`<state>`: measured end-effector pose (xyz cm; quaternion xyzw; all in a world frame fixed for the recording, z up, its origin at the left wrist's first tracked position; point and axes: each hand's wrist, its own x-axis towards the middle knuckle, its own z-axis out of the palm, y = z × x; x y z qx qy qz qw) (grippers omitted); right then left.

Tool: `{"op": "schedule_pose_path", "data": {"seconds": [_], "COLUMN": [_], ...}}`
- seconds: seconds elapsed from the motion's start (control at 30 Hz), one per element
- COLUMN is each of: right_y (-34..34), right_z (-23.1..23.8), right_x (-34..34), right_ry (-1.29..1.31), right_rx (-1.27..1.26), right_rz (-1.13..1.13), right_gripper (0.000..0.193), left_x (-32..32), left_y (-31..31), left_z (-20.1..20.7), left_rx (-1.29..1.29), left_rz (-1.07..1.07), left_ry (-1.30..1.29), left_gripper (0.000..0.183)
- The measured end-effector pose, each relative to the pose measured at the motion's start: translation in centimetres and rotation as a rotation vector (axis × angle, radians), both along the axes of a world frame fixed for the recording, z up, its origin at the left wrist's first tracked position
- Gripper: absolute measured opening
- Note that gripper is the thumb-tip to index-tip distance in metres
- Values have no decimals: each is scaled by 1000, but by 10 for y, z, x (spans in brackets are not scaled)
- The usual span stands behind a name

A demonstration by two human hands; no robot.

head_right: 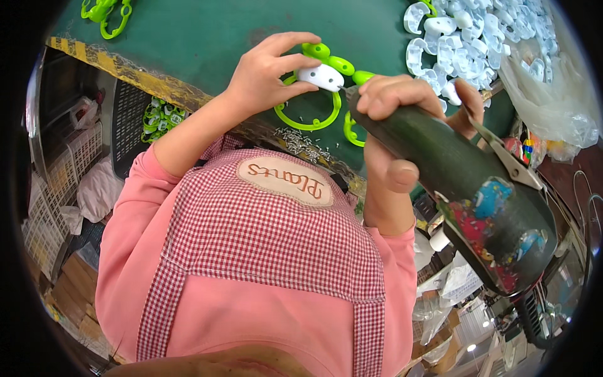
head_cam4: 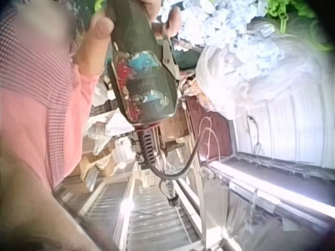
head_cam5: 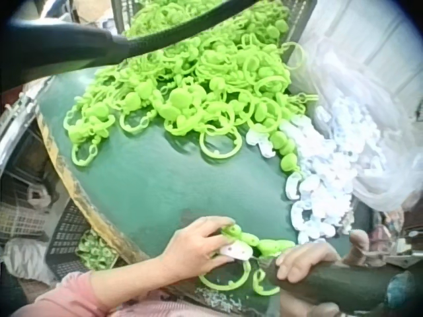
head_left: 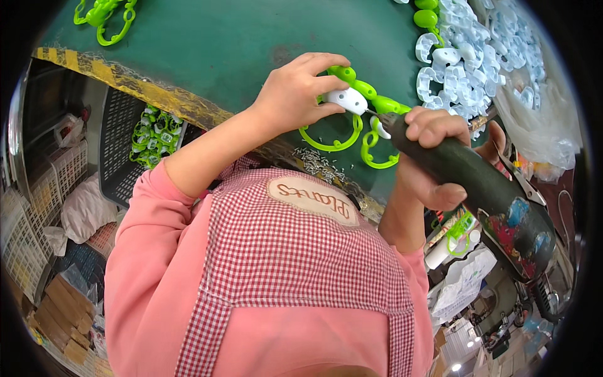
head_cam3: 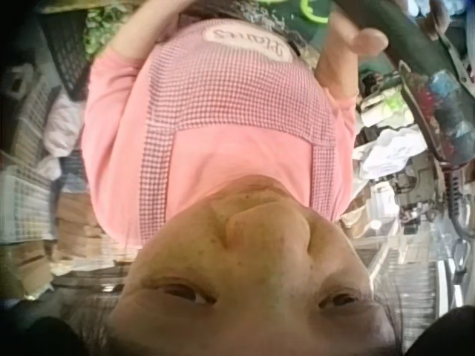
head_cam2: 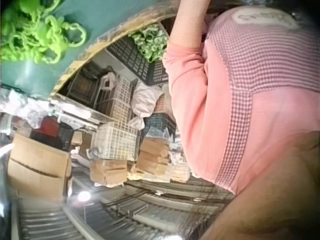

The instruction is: The person assembles green plastic rings with white plastic inserts at a workbench. They pick up a ring, insert a white piece, and use a handheld power tool to secure the components. The process is repeated for several units, with finished items placed into a nearby basket.

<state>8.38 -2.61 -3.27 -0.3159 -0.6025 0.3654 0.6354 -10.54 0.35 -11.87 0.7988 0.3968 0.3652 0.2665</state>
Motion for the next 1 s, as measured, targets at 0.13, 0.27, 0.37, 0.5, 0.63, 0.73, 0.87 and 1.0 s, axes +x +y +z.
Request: {"op": "schedule_pose_path", "data": {"seconds": [0.13,0.27,0.37,0.5,0.63,0.73,0.87,1.0], "right_y": [4,5,10,21,14,2,-26,-35], "right_z": [-2,-6,-22,-38,-22,-12,-27,-40], "right_x": [-3,-15,-5,-1,-14,-5,-23,-30], "right_ry": [-59,112,83,46,-50,47,114,228], "right_rx": [-26,-129,-113,8,-216,-145,-335,-422], "right_rz": [31,95,227,367,90,139,164,144], "right_gripper": [93,87,77,71,93,100,93,91], "left_x": [2,1,1,4,-1,0,1,-23], "left_y": [2,2,3,1,7,1,0,-14], "left_z": [-4,-5,-6,-11,-9,-9,3,7], "left_rx": [-34,-42,-81,-71,-70,-5,19,88], "left_rz": [-10,-13,-17,-16,-36,-25,13,75], "left_ry": [-48,-69,-91,-127,-99,-100,-151,-28], "left_gripper": [33,32,27,27,32,35,35,33]}}
